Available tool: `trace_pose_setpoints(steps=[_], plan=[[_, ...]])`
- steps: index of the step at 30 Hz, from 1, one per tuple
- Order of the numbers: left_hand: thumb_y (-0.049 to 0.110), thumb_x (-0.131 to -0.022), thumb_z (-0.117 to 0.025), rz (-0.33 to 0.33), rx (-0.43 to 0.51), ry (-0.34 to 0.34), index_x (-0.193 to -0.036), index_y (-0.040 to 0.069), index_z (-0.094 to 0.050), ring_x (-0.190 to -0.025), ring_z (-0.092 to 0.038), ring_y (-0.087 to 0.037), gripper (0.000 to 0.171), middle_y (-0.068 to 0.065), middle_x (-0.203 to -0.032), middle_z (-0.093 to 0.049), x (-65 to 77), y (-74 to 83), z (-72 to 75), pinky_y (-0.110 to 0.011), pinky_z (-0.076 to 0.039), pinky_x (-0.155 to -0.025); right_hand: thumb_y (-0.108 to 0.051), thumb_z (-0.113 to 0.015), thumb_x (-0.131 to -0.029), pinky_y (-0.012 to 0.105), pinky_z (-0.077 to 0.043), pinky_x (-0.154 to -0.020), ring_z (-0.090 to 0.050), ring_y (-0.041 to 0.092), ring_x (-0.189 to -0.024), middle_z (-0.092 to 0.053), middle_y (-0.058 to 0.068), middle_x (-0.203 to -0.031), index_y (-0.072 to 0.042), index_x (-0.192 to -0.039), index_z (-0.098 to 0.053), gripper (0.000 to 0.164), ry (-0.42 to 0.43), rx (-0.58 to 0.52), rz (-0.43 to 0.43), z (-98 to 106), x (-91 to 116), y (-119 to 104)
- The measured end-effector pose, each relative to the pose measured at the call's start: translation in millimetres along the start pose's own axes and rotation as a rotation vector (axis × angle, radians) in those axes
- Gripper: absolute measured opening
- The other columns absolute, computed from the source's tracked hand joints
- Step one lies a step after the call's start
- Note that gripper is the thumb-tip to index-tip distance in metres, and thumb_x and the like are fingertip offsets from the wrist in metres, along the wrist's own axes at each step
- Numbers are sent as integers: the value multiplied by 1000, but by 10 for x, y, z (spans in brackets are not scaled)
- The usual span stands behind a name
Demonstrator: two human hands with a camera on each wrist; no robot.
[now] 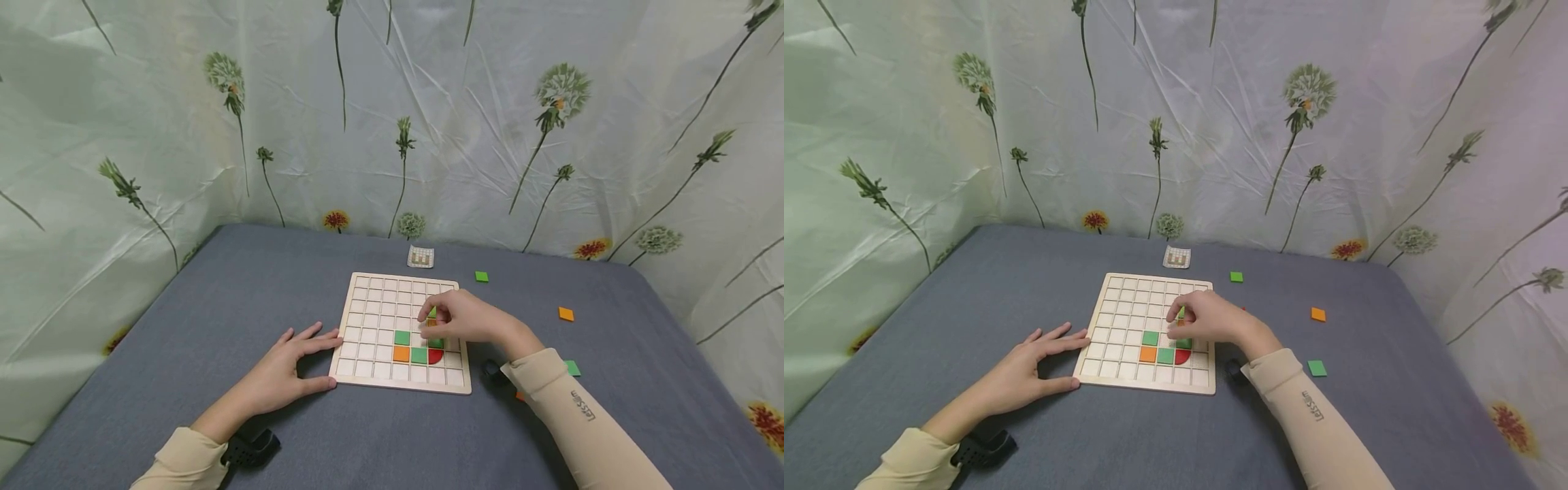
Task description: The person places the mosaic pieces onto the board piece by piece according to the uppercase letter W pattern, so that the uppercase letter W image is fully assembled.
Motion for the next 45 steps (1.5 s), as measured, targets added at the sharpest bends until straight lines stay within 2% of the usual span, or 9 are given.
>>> trace_pose_setpoints(steps=[8, 13, 17, 21, 25, 30, 33, 40, 45], plan=[[33, -87, -90, 14, -2, -7, -148, 21, -67, -163, -32, -41, 66, -2, -164, -54, 1, -37, -10, -77, -6, -129, -27, -80, -98, 26, -40, -60, -45, 11, -61, -56, -3, -71, -11, -115, -75, 23, 63, 50, -79, 320, 313, 267], [33, -87, -90, 7, -3, -8, -148, 22, -67, -163, -31, -42, 66, -2, -164, -54, 7, -42, -7, -77, -6, -129, -27, -83, -96, 24, -40, -61, -48, 10, -65, -53, -4, -72, -9, -114, -75, 27, 115, 36, -132, 461, 611, 412], [34, -88, -90, 4, -4, -7, -148, 22, -67, -163, -32, -41, 66, -1, -164, -54, 11, -35, 0, -77, -6, -129, -31, -84, -95, 24, -40, -61, -47, 8, -66, -51, -4, -73, -9, -114, -75, 30, 142, 25, -147, 499, 871, 468], [35, -88, -90, 8, -10, -8, -149, 22, -67, -163, -32, -41, 66, -2, -164, -55, 7, -27, 9, -77, -6, -128, -35, -83, -95, 23, -42, -61, -48, 6, -64, -54, -4, -75, -10, -118, -76, 35, 152, 28, -150, 465, 1105, 508], [35, -88, -89, 9, -12, -11, -149, 22, -67, -163, -32, -42, 66, -2, -164, -54, 2, -15, 7, -77, -7, -128, -34, -82, -96, 22, -43, -58, -47, 4, -62, -57, -5, -76, -9, -121, -76, 35, 180, 24, -125, 394, 1281, 567], [36, -88, -89, 9, -8, -10, -148, 22, -67, -163, -32, -42, 66, -2, -164, -54, 11, -24, -10, -77, -7, -128, -31, -83, -96, 22, -43, -54, -46, 1, -58, -57, -8, -74, -10, -118, -75, 31, 243, 5, -95, 250, 1467, 628], [36, -88, -89, 10, -9, -12, -148, 22, -67, -163, -32, -42, 66, -2, -164, -54, 17, -36, -20, -77, -7, -128, -30, -82, -97, 22, -42, -53, -45, 0, -58, -55, -9, -74, -10, -119, -75, 31, 247, -27, -102, 144, 1569, 661], [34, -88, -90, 8, -13, -5, -148, 23, -67, -163, -32, -42, 65, -2, -164, -54, 14, -37, -16, -78, -8, -128, -33, -84, -94, 22, -43, -53, -47, 0, -59, -55, -10, -74, -15, -113, -74, 28, 274, -40, -159, -11, 1699, 732], [36, -88, -89, 12, -18, -8, -148, 23, -67, -163, -32, -42, 65, -2, -164, -54, 8, -28, -13, -77, -7, -128, -37, -86, -92, 22, -42, -53, -46, 0, -58, -54, -10, -73, -13, -113, -73, 35, 269, -51, -192, -76, 1727, 750]])
Point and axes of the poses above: each hand's wrist, its own x-axis away from the middle knuckle, its own z-axis out of the back of the hand, y = z × x, the point moved 4 cm from there along -x, towards the middle knuckle
